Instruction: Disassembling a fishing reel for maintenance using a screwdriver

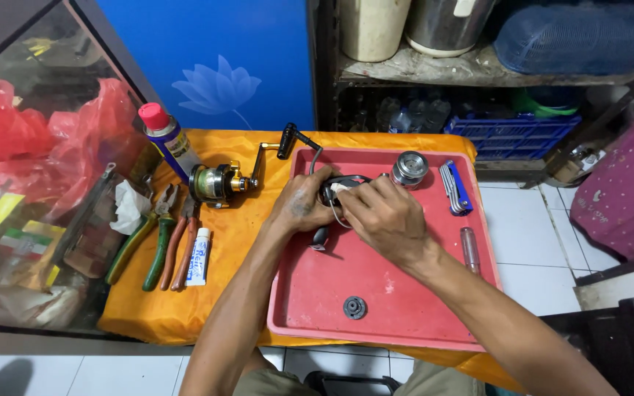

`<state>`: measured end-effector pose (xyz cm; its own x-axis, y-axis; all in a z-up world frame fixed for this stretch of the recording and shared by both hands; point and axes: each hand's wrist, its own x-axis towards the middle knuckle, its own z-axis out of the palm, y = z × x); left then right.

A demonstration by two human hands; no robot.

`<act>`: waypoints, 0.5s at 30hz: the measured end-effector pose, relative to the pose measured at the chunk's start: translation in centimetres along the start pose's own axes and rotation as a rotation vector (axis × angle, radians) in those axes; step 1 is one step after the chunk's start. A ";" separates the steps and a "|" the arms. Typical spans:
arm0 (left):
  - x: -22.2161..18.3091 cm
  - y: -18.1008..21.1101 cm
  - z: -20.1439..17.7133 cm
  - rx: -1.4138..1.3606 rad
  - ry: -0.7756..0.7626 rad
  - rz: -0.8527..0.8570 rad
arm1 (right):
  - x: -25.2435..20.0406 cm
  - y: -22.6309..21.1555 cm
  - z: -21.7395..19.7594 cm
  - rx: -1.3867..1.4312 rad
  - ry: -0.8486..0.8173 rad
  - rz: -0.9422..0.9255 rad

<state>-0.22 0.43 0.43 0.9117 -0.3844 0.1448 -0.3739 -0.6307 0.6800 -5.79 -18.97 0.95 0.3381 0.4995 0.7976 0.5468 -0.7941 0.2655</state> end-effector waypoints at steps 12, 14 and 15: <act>-0.3 0.9 -0.5 0.029 -0.016 -0.002 | -0.3 -0.2 0.9 0.134 -0.172 0.043; -0.2 0.8 -0.4 0.026 -0.009 0.005 | -0.8 0.5 1.1 0.180 -0.163 0.025; -0.2 0.8 -0.4 0.022 0.000 0.012 | -1.0 0.8 1.2 0.226 -0.154 0.004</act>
<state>-0.65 0.26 1.24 0.9072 -0.3921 0.1527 -0.3884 -0.6408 0.6622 -4.80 -19.68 -0.30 0.4434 0.5574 0.7019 0.6964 -0.7072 0.1217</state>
